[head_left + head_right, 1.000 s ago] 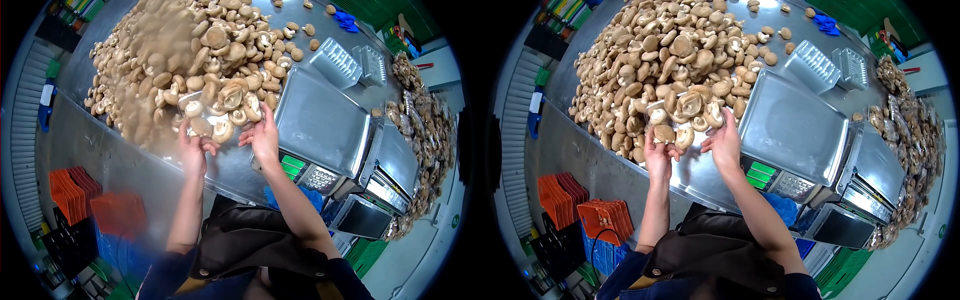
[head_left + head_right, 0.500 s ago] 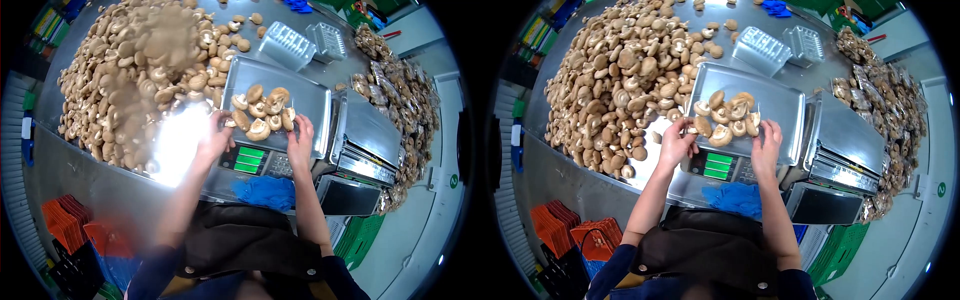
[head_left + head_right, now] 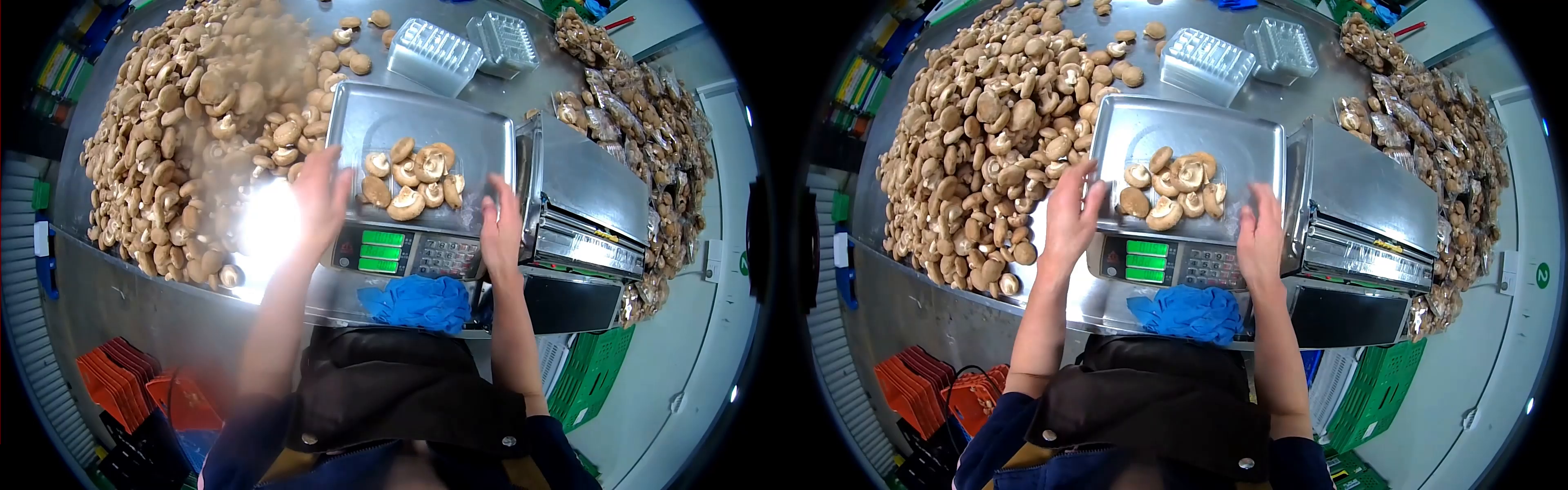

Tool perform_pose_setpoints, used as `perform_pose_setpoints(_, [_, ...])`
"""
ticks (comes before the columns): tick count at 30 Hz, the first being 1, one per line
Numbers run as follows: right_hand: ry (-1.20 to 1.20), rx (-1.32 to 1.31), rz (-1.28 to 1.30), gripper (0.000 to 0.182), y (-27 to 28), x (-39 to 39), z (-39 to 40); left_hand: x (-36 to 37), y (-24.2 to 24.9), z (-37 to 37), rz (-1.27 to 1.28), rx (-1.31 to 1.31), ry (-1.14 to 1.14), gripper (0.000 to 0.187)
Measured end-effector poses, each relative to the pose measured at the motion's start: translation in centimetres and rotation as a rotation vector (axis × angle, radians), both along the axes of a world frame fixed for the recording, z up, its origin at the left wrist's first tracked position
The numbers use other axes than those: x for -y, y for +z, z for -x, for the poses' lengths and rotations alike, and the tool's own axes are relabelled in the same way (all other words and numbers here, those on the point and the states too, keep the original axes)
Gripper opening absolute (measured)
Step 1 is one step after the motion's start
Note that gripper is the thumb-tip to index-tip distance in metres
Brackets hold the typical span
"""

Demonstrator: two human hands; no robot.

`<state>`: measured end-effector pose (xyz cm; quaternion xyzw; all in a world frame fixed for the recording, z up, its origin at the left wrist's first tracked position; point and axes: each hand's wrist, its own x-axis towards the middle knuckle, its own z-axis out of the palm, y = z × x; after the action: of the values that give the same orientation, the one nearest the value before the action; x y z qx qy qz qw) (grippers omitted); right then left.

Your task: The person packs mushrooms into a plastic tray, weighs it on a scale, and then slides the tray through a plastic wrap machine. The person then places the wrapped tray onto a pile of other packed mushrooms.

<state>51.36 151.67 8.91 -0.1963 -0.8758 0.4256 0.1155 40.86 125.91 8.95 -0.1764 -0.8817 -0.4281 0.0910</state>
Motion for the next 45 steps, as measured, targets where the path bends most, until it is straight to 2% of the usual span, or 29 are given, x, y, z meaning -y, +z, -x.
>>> perform_pose_setpoints(2, [0.100, -0.164, -0.189, 0.039, 2.2, 1.3, 1.7, -1.8, 0.6, -0.2, -0.094, 0.041, -0.181, 0.058])
perform_pose_setpoints(4, [0.179, -0.262, -0.328, 0.043, 2.5, 2.4, 3.9, -4.0, 0.3, -0.4, 0.076, -0.121, -0.277, 0.078])
perform_pose_setpoints(6, [0.249, -0.295, -0.410, 0.045, 1.5, 3.6, 6.1, -5.6, -0.2, -0.7, 0.185, -0.218, -0.247, 0.083])
perform_pose_setpoints(7, [0.293, -0.274, -0.354, 0.043, 0.4, 3.8, 6.7, -6.1, -0.9, -0.7, 0.237, -0.261, -0.209, 0.083])
perform_pose_setpoints(10, [0.349, -0.217, -0.233, 0.036, -2.1, 3.7, 7.3, -6.1, -2.1, 0.0, 0.183, -0.229, -0.230, 0.081])
perform_pose_setpoints(11, [0.347, -0.205, -0.250, 0.036, -2.4, 3.8, 7.3, -6.3, -2.3, 0.2, 0.120, -0.291, -0.231, 0.078])
perform_pose_setpoints(17, [0.378, -0.130, -0.382, 0.042, -2.5, 4.4, 7.7, -5.1, -2.4, 0.1, 0.027, -0.193, -0.275, 0.075])
perform_pose_setpoints(20, [0.383, -0.264, -0.369, 0.047, 0.1, 3.6, 6.5, 0.2, -1.2, -0.7, -0.063, -0.177, -0.231, 0.071])
perform_pose_setpoints(21, [0.354, -0.310, -0.353, 0.048, 1.3, 3.3, 5.7, 2.8, -2.1, -1.1, -0.179, -0.183, -0.164, 0.062])
perform_pose_setpoints(22, [0.286, -0.329, -0.238, 0.040, 2.2, 3.0, 4.6, 5.7, -3.0, -1.9, -0.212, -0.119, -0.056, 0.050])
perform_pose_setpoints(23, [0.207, -0.351, -0.171, 0.031, 2.7, 2.7, 3.5, 8.7, -3.1, -3.1, -0.006, -0.172, 0.078, 0.036])
perform_pose_setpoints(24, [0.139, -0.353, -0.047, 0.028, 2.3, 2.4, 2.4, 12.8, -6.2, -3.9, 0.218, -0.105, 0.174, 0.033])
perform_pose_setpoints(25, [0.071, -0.356, 0.078, 0.025, 1.7, 2.2, 1.3, 15.0, -6.1, -4.5, 0.321, -0.048, 0.121, 0.031])
perform_pose_setpoints(26, [0.032, -0.372, 0.142, 0.023, 1.2, 2.4, 0.3, 16.1, -5.5, -5.5, 0.353, -0.012, 0.094, 0.030])
perform_pose_setpoints(30, [0.075, -0.401, 0.205, 0.017, 0.1, 3.7, -2.3, 18.3, -7.0, -7.0, 0.477, -0.044, 0.012, 0.051])
perform_pose_setpoints(35, [0.133, -0.366, 0.116, 0.015, 0.4, 4.9, -2.2, 18.9, -10.0, -7.5, 0.590, -0.029, 0.141, 0.051])
perform_pose_setpoints(38, [0.128, -0.339, 0.048, 0.015, 1.1, 4.4, -1.2, 18.1, -9.3, -7.7, 0.615, -0.033, 0.159, 0.045])
perform_pose_setpoints(41, [0.086, -0.322, 0.025, 0.017, 2.2, 3.4, 1.6, 15.8, -7.7, -7.7, 0.193, 0.033, 0.226, 0.039])
perform_pose_setpoints(43, [0.147, -0.277, -0.033, 0.022, 4.0, 3.0, 4.3, 14.2, -6.1, -6.5, -0.233, 0.230, 0.177, 0.033])
perform_pose_setpoints(45, [0.194, -0.279, -0.093, 0.027, 3.0, 2.4, 7.5, 10.8, -3.0, -5.6, -0.373, 0.294, 0.173, 0.032])
